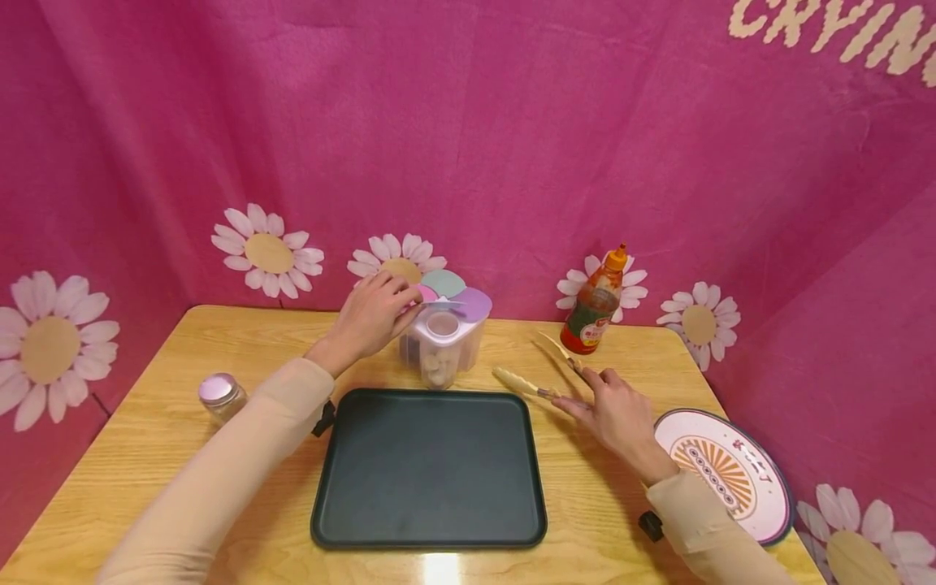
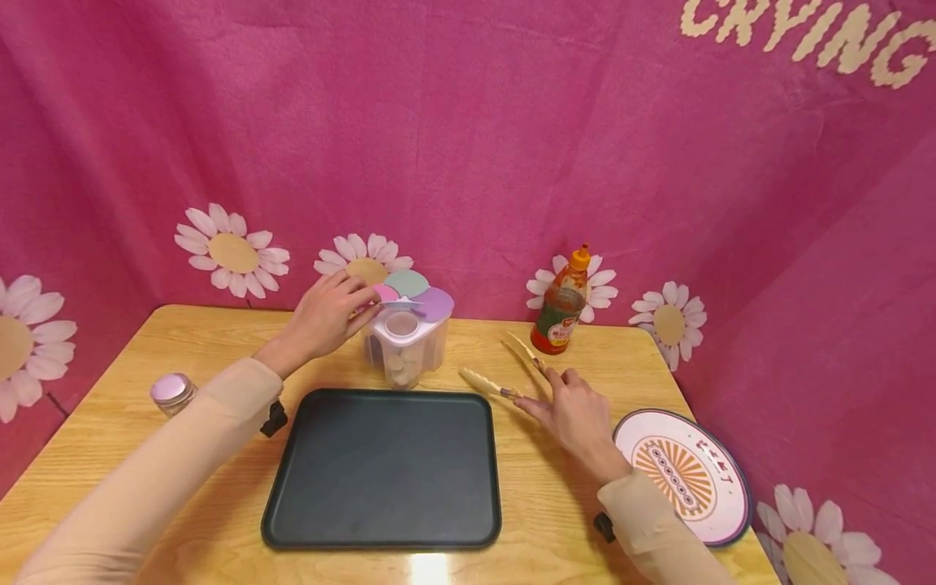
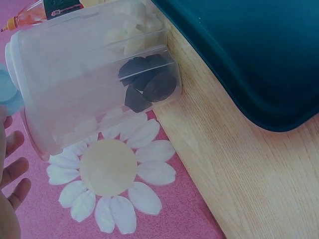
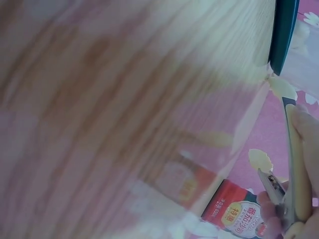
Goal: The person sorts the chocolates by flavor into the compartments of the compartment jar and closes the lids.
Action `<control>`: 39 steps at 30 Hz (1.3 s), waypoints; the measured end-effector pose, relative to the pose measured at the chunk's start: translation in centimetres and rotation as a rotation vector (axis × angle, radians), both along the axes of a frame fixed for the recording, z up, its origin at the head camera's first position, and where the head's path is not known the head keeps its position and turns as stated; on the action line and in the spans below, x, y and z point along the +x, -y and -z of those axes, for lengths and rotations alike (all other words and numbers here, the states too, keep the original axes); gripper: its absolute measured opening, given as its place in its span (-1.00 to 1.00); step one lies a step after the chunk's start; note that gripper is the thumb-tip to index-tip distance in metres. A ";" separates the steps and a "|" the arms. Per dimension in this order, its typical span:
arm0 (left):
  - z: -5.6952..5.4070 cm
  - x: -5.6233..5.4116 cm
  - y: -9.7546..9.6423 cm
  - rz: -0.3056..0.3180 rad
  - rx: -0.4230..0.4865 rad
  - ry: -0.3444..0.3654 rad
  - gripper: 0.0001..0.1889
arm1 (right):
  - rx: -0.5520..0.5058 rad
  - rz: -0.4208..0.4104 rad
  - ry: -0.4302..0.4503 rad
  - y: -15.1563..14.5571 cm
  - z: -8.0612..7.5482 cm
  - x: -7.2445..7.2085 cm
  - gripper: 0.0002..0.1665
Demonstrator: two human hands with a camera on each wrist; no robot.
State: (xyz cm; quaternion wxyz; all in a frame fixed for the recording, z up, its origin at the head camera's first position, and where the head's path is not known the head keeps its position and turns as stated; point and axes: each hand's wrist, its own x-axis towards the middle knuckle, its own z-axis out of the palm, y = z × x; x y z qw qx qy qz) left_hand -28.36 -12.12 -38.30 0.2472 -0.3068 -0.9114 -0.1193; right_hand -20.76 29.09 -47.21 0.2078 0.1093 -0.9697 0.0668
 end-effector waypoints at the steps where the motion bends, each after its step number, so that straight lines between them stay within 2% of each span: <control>1: 0.0 0.0 0.0 0.000 0.000 0.000 -0.78 | 0.001 0.002 0.012 0.0 0.0 -0.1 -0.08; 8: -0.1 -0.1 0.0 -0.003 -0.002 0.013 -0.79 | 0.045 0.020 0.125 -0.2 0.1 -0.4 -0.10; 22: 0.0 -0.1 0.0 0.001 0.000 0.002 -0.81 | 0.094 0.010 0.204 -0.4 0.5 0.0 -0.24; 25: 0.1 -0.1 0.0 0.005 0.003 -0.012 -0.82 | 0.103 0.004 0.180 -0.4 0.6 0.1 -0.25; 29: 0.1 0.0 0.0 0.018 0.011 -0.042 -0.86 | 0.096 -0.017 0.091 -0.2 0.3 0.4 -0.24; 34: 0.2 0.0 0.1 0.025 0.021 -0.071 -0.87 | 0.054 -0.049 0.028 1.2 -1.2 0.5 -0.25; 39: 0.2 0.0 0.0 0.032 0.019 -0.053 -0.88 | 0.002 -0.096 -0.023 3.3 -3.1 0.2 -0.29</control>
